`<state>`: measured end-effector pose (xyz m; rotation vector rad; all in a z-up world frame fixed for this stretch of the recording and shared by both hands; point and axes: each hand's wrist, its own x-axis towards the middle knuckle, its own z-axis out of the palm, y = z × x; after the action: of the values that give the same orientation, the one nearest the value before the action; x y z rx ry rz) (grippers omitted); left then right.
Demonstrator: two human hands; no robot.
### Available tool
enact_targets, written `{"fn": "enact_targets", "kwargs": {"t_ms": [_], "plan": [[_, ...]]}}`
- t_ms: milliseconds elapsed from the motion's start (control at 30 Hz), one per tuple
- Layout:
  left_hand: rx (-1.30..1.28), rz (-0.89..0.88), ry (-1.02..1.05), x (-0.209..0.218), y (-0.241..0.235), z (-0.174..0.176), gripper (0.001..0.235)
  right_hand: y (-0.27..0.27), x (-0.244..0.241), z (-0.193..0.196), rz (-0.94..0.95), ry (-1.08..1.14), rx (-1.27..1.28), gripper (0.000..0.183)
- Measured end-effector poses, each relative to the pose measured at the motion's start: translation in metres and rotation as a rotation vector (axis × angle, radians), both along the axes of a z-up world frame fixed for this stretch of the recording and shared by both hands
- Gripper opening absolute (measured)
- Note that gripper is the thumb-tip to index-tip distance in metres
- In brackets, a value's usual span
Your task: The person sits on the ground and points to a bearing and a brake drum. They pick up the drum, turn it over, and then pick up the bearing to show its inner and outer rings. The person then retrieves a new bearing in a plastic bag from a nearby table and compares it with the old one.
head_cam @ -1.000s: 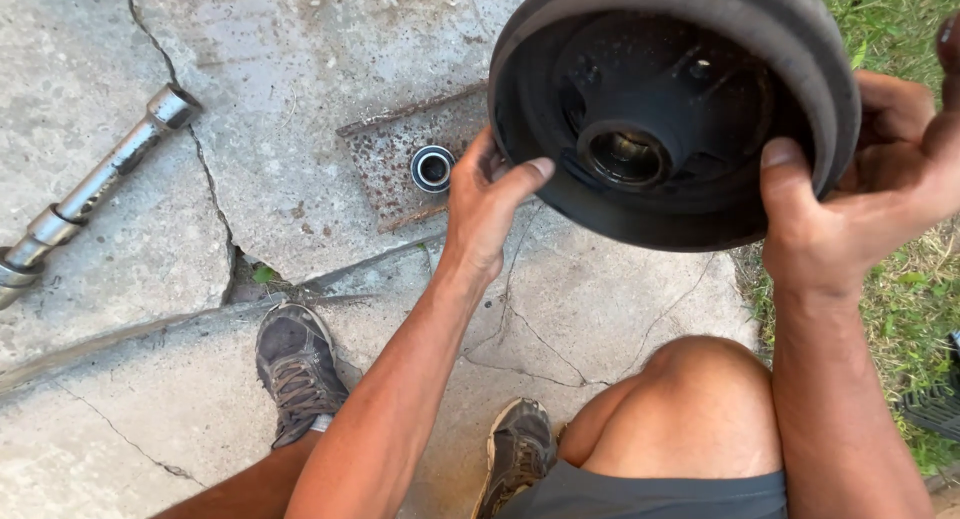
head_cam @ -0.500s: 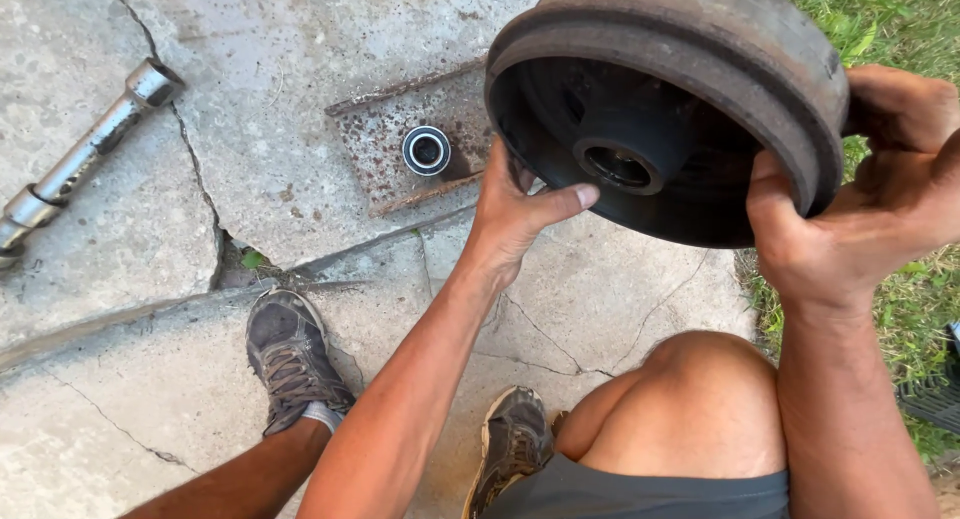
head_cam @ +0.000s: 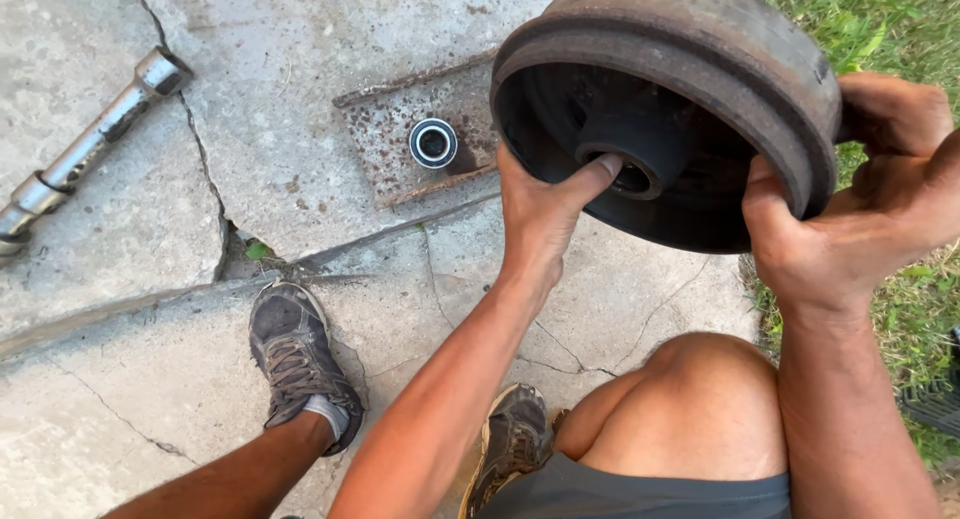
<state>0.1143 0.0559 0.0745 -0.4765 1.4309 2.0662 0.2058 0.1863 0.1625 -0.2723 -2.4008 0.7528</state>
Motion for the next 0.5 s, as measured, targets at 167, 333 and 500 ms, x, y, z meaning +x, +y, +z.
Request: {"fn": "enact_targets", "kwargs": {"t_ms": [167,333,500], "plan": [[-0.007,-0.048,0.009,-0.003,-0.003,0.0,0.081,-0.001,-0.002,-0.001,-0.009,0.002,0.005,0.038],[0.068,-0.068,0.022,-0.001,-0.004,-0.02,0.073,0.007,0.0,-0.013,0.033,-0.031,-0.003,0.04],[-0.002,-0.233,0.067,0.002,-0.017,-0.034,0.098,0.012,-0.007,-0.022,0.015,-0.036,0.027,0.043]]}}
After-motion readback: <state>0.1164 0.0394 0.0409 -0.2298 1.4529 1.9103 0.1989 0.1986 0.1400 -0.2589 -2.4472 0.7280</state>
